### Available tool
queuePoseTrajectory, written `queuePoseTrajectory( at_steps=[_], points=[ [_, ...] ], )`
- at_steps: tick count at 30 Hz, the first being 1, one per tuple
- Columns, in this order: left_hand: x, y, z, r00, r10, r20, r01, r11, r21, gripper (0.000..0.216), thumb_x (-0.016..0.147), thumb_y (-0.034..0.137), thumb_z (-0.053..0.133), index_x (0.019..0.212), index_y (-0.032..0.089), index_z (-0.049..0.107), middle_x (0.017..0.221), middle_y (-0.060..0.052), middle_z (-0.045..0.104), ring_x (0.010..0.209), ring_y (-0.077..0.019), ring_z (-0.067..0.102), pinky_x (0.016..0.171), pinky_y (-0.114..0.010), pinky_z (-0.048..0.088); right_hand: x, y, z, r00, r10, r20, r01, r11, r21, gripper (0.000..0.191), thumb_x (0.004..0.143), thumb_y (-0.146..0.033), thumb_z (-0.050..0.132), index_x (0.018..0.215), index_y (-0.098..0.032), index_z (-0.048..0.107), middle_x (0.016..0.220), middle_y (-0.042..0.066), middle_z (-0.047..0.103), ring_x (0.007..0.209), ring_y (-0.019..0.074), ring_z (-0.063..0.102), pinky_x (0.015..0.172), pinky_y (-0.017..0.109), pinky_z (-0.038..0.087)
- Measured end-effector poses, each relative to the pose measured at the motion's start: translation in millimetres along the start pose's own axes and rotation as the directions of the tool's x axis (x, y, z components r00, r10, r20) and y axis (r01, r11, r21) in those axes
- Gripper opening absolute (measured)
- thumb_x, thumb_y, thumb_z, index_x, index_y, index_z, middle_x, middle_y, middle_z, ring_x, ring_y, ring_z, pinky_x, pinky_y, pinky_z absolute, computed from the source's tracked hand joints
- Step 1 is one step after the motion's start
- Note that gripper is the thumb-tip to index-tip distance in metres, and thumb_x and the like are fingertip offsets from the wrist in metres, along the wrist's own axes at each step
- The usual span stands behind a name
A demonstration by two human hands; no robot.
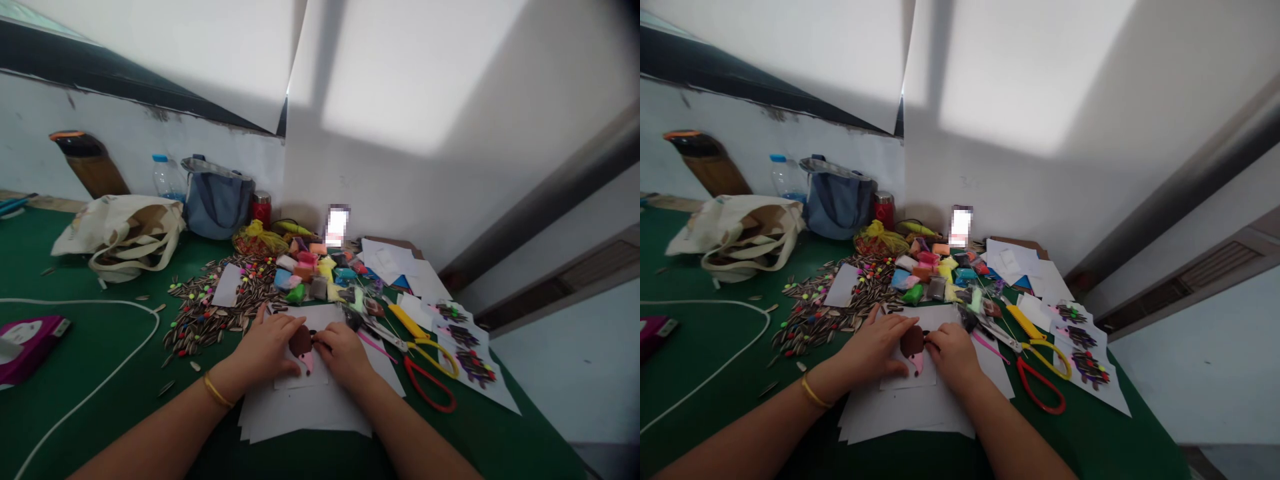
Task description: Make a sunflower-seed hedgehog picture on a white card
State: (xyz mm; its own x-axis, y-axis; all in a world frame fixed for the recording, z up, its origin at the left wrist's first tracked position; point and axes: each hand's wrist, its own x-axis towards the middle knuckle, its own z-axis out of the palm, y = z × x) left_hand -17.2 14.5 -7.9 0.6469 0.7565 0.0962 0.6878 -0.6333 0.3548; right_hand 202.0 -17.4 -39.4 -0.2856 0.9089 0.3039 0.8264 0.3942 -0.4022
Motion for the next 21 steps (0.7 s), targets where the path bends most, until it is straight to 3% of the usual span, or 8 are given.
queuePoseTrajectory(
  at_steps=[21],
  points=[
    [-1.4, -1.3, 0.9, 1.000, 0.010, 0.000, -0.010, 1.000, -0.010, 0.088, 0.065, 0.055, 0.079, 0.141, 0.029, 0.044, 0.136, -0.008, 0.058, 0.129, -0.0303, 0.049, 0.118, -0.058, -0.003, 1.5, 2.6, 1.1, 0.999, 0.035, 0.031, -0.036, 0.998, 0.055, 0.014, 0.084, -0.015, 0.067, 0.095, -0.022, 0.072, 0.087, 0.003, 0.066, 0.087, 0.0187, 0.058, 0.077, 0.029, 0.042]
  ],
)
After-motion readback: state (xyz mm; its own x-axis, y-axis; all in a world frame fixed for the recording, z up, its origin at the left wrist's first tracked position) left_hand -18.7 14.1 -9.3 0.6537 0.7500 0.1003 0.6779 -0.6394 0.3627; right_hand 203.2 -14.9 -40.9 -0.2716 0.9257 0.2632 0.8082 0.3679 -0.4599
